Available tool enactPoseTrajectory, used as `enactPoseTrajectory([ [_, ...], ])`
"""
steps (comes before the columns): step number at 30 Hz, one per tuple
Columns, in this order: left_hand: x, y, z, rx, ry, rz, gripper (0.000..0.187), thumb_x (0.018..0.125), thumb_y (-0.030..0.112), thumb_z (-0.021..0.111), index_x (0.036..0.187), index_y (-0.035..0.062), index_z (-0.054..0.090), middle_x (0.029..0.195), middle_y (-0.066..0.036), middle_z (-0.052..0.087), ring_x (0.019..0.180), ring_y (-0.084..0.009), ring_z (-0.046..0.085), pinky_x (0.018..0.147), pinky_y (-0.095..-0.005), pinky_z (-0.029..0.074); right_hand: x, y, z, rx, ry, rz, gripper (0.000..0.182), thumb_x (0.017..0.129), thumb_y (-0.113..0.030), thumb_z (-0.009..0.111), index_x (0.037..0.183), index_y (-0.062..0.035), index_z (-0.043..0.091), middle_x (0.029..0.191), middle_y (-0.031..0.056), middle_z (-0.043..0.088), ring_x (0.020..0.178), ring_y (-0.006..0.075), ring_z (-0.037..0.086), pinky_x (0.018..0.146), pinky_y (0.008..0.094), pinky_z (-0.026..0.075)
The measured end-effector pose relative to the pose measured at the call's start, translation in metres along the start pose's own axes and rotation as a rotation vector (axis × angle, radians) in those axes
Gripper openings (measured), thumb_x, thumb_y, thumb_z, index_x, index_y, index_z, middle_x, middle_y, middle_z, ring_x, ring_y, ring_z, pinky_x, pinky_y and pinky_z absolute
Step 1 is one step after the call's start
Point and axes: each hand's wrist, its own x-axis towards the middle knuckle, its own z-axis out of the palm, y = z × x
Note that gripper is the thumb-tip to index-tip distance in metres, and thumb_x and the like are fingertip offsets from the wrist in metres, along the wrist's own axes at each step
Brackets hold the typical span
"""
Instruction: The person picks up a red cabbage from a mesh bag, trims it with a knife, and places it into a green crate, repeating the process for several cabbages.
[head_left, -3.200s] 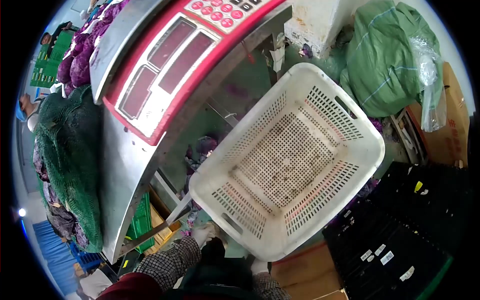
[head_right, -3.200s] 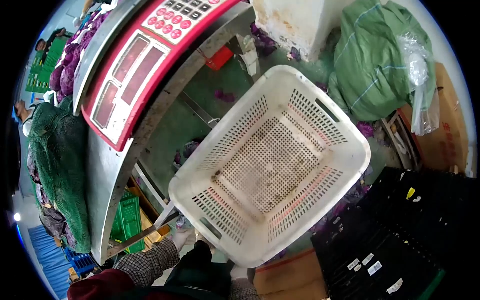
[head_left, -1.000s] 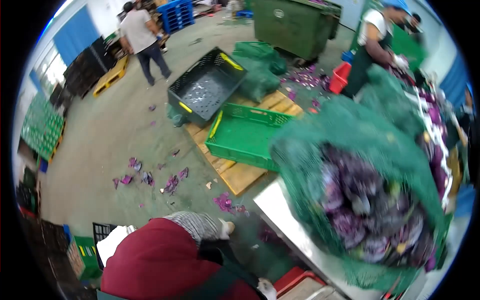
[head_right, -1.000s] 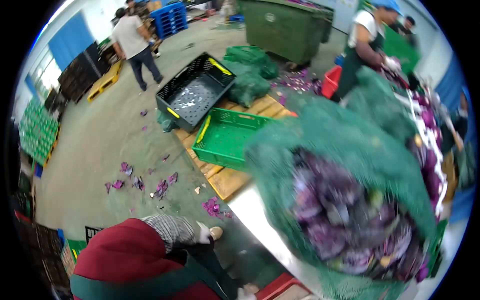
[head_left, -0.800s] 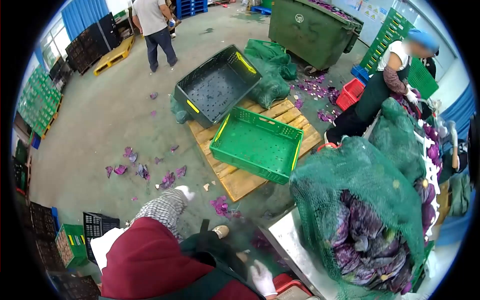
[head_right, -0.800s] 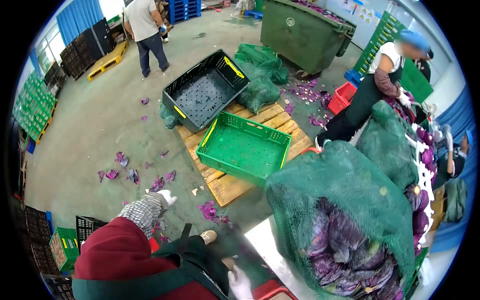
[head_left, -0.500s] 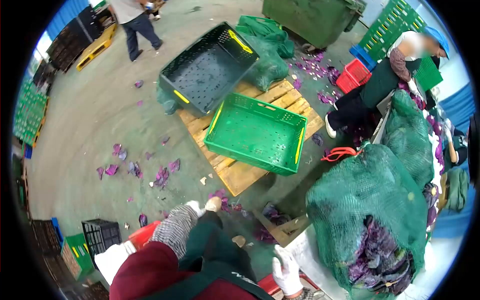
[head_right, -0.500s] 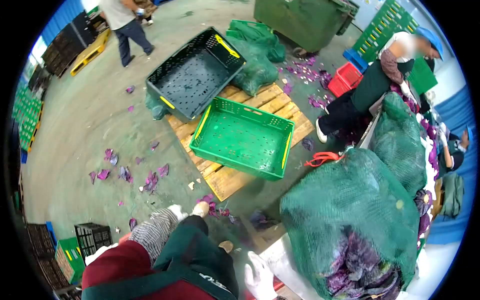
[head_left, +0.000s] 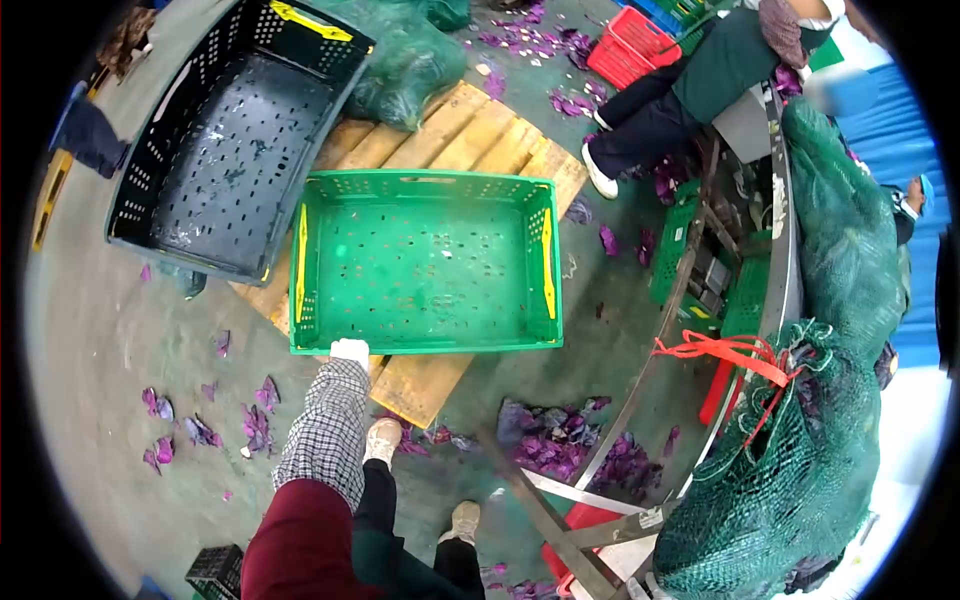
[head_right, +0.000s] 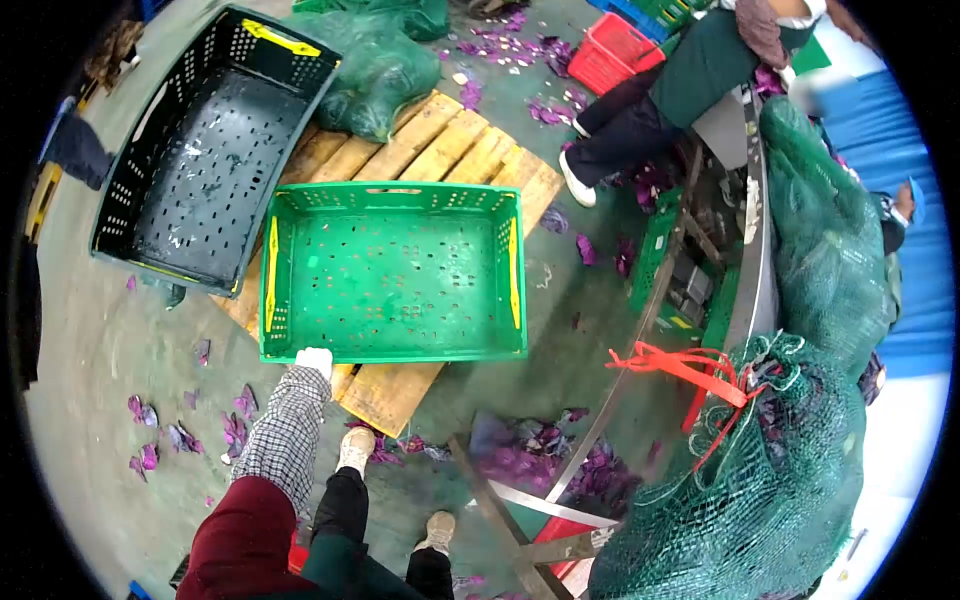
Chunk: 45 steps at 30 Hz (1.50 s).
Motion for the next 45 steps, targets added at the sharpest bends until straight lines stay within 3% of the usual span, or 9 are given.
enactPoseTrajectory([
  [11, -0.179, 0.129, -0.035, -0.556, 0.13, 0.317, 0.035, 0.088, 0.04, 0.054, 0.091, 0.0062, 0.063, 0.092, -0.019, 0.065, 0.087, -0.0371, 0.063, 0.078, -0.0465, 0.049, -0.003, 0.008, -0.011, 0.069, 0.14, -0.092, 0.027, 0.083, -0.014, 0.059, 0.108, -0.0089, 0.066, 0.114, 0.0151, 0.063, 0.098, 0.0331, 0.059, 0.086, 0.0425, 0.044],
  [25, -0.483, 0.02, -0.142, -1.525, 0.079, 0.146, 0.038, 0.081, 0.026, 0.075, 0.108, 0.0004, 0.068, 0.096, -0.009, 0.07, 0.08, -0.0168, 0.065, 0.074, -0.0301, 0.053, -0.036, 0.02, 0.012, 0.336, 0.434, -0.696, 0.033, 0.076, -0.011, 0.066, 0.109, -0.0078, 0.059, 0.112, 0.013, 0.059, 0.105, 0.0338, 0.054, 0.093, 0.0443, 0.042],
  [28, -0.578, -0.008, -0.142, -1.492, 0.26, 0.108, 0.038, 0.079, 0.025, 0.075, 0.109, 0.0026, 0.067, 0.095, -0.009, 0.069, 0.086, -0.0199, 0.063, 0.08, -0.0353, 0.051, -0.039, 0.003, 0.073, 0.609, 0.292, -0.646, 0.047, 0.079, -0.019, 0.071, 0.121, -0.0068, 0.053, 0.118, 0.0162, 0.057, 0.111, 0.0354, 0.052, 0.095, 0.0429, 0.042],
  [32, -0.65, -0.034, -0.138, -1.051, 0.465, 0.114, 0.054, 0.078, 0.039, 0.074, 0.113, -0.0013, 0.063, 0.101, -0.014, 0.069, 0.088, -0.0235, 0.065, 0.08, -0.0358, 0.05, -0.044, -0.056, 0.077, 1.535, -0.787, 0.258, 0.049, 0.085, -0.023, 0.068, 0.124, -0.0029, 0.049, 0.124, 0.0158, 0.055, 0.113, 0.0348, 0.052, 0.096, 0.0423, 0.042],
  [34, -0.694, -0.038, -0.137, -0.892, 0.545, 0.131, 0.052, 0.079, 0.042, 0.07, 0.107, -0.0008, 0.064, 0.099, -0.017, 0.068, 0.087, -0.0275, 0.065, 0.079, -0.0374, 0.05, -0.06, -0.086, 0.078, 1.652, -1.025, 0.181, 0.052, 0.091, -0.03, 0.061, 0.128, 0.0022, 0.043, 0.123, 0.0171, 0.056, 0.111, 0.0303, 0.055, 0.093, 0.0386, 0.045],
  [37, -0.785, -0.021, -0.16, -0.757, 0.703, 0.247, 0.049, 0.079, 0.045, 0.069, 0.096, -0.0017, 0.064, 0.09, -0.02, 0.067, 0.083, -0.0311, 0.064, 0.074, -0.0403, 0.049, -0.109, -0.133, 0.025, 0.966, -0.315, -0.879, 0.048, 0.098, -0.035, 0.049, 0.125, 0.0051, 0.046, 0.117, 0.0169, 0.06, 0.104, 0.0246, 0.058, 0.089, 0.0351, 0.047],
  [41, -0.872, 0.004, -0.185, -0.655, 0.798, 0.338, 0.053, 0.078, 0.039, 0.072, 0.108, -0.0023, 0.06, 0.097, -0.022, 0.064, 0.09, -0.035, 0.064, 0.078, -0.0402, 0.05, -0.172, -0.158, -0.051, 1.607, -0.562, -0.295, 0.049, 0.1, -0.038, 0.043, 0.126, 0.0033, 0.051, 0.12, 0.0122, 0.058, 0.11, 0.02, 0.053, 0.095, 0.0348, 0.042],
  [42, -0.895, 0.017, -0.195, -0.674, 0.796, 0.387, 0.051, 0.078, 0.033, 0.073, 0.112, -0.0019, 0.059, 0.1, -0.02, 0.065, 0.091, -0.0329, 0.064, 0.081, -0.0392, 0.05, -0.178, -0.142, -0.051, 1.32, -0.336, -0.476, 0.068, 0.095, -0.047, 0.048, 0.145, -0.0045, 0.03, 0.148, 0.0241, 0.03, 0.138, 0.0353, 0.025, 0.114, 0.0378, 0.019],
  [45, -0.912, 0.033, -0.191, -0.603, 1.0, 0.601, 0.049, 0.073, 0.017, 0.075, 0.112, -0.0042, 0.057, 0.097, -0.017, 0.066, 0.087, -0.0263, 0.065, 0.079, -0.0358, 0.051, -0.198, -0.12, -0.075, 1.168, -0.076, -0.516, 0.053, 0.097, -0.042, 0.046, 0.143, -0.0157, 0.04, 0.149, 0.0251, 0.026, 0.14, 0.0372, 0.02, 0.115, 0.0415, 0.017],
])
